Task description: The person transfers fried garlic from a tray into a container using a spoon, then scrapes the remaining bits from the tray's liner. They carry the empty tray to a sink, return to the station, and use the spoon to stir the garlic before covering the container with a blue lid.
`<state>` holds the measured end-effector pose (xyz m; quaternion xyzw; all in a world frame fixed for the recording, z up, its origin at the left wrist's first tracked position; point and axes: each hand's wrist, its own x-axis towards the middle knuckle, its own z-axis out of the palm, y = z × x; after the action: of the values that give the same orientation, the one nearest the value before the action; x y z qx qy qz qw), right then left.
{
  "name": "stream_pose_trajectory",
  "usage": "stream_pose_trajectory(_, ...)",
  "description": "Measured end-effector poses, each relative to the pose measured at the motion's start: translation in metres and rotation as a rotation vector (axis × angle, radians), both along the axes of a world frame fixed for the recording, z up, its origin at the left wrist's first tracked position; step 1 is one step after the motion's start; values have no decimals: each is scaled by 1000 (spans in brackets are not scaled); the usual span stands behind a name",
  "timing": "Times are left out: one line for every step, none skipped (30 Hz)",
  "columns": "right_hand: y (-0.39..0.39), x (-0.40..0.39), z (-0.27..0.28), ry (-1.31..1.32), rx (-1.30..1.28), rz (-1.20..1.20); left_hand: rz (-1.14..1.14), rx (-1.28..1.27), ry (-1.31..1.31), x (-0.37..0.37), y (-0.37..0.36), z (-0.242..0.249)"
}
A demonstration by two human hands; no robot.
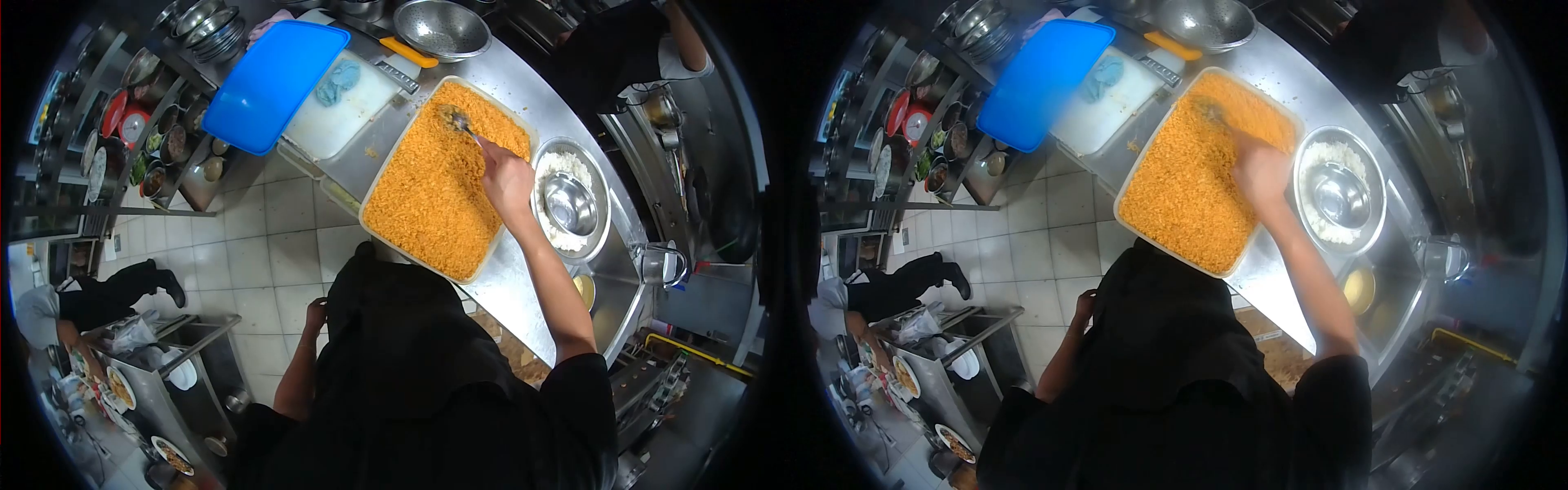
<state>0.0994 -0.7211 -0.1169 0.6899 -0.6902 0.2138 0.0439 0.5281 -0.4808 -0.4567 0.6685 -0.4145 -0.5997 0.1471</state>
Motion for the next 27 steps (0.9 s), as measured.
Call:
stream_pose_trajectory(-5,-1,-10,33,18,10,24,46,-6,0,-1,1)
stream_pose_trajectory(-8,2,-13,64,35,18,17,44,-6,-2,-3,4)
stream_pose_trajectory(-8,11,-11,10,-31,48,146,132,74,-5,-6,7)
stream_pose_trajectory(-10,13,-15,7,-32,41,274,222,152,-6,-8,11)
stream_pose_trajectory(-13,14,-23,11,-32,53,267,222,148,-8,-11,19)
stream_pose_trajectory(-15,14,-30,16,-32,67,293,247,153,-10,-15,25)
stream_pose_trajectory(-17,13,-34,-36,-59,63,318,270,159,-12,-20,31)
stream_pose_trajectory(-19,11,-38,-36,-58,58,313,272,158,-11,-21,31)
stream_pose_trajectory(-21,7,-40,2,-8,36,307,273,145,-12,-21,31)
stream_pose_trajectory(-22,4,-42,39,43,14,301,275,132,-12,-21,30)
stream_pose_trajectory(-25,3,-41,39,44,10,297,276,132,-12,-20,28)
stream_pose_trajectory(-28,3,-40,32,36,-29,296,277,145,-11,-19,27)
stream_pose_trajectory(-31,3,-37,25,27,-68,295,276,158,-10,-18,27)
stream_pose_trajectory(-33,1,-34,24,25,-74,290,274,158,-10,-18,26)
stream_pose_trajectory(-35,-1,-30,37,49,-92,296,255,170,-11,-17,26)
stream_pose_trajectory(-36,-3,-25,49,73,-109,305,236,182,-12,-17,25)
stream_pose_trajectory(-35,-7,-20,48,70,-108,305,233,182,-12,-18,26)
stream_pose_trajectory(-33,-11,-14,47,80,-113,300,230,174,-12,-19,26)
stream_pose_trajectory(-32,-12,-8,47,89,-114,298,227,167,-11,-20,27)
stream_pose_trajectory(-30,-8,-1,49,88,-104,308,225,169,-13,-20,32)
stream_pose_trajectory(-26,-5,7,39,93,-110,318,249,143,-14,-20,37)
stream_pose_trajectory(-24,-4,10,29,97,-119,324,274,116,-16,-20,41)
stream_pose_trajectory(-24,-3,8,30,98,-117,327,275,117,-15,-19,34)
stream_pose_trajectory(-24,-2,5,33,69,-86,287,-84,4,-10,-20,19)
stream_pose_trajectory(-24,-2,3,34,36,-61,234,-447,-109,-5,-22,6)
stream_pose_trajectory(-25,-2,3,31,32,-77,323,-618,-196,-27,-58,66)
stream_pose_trajectory(-23,-3,3,34,57,-76,235,-775,-345,-43,-101,129)
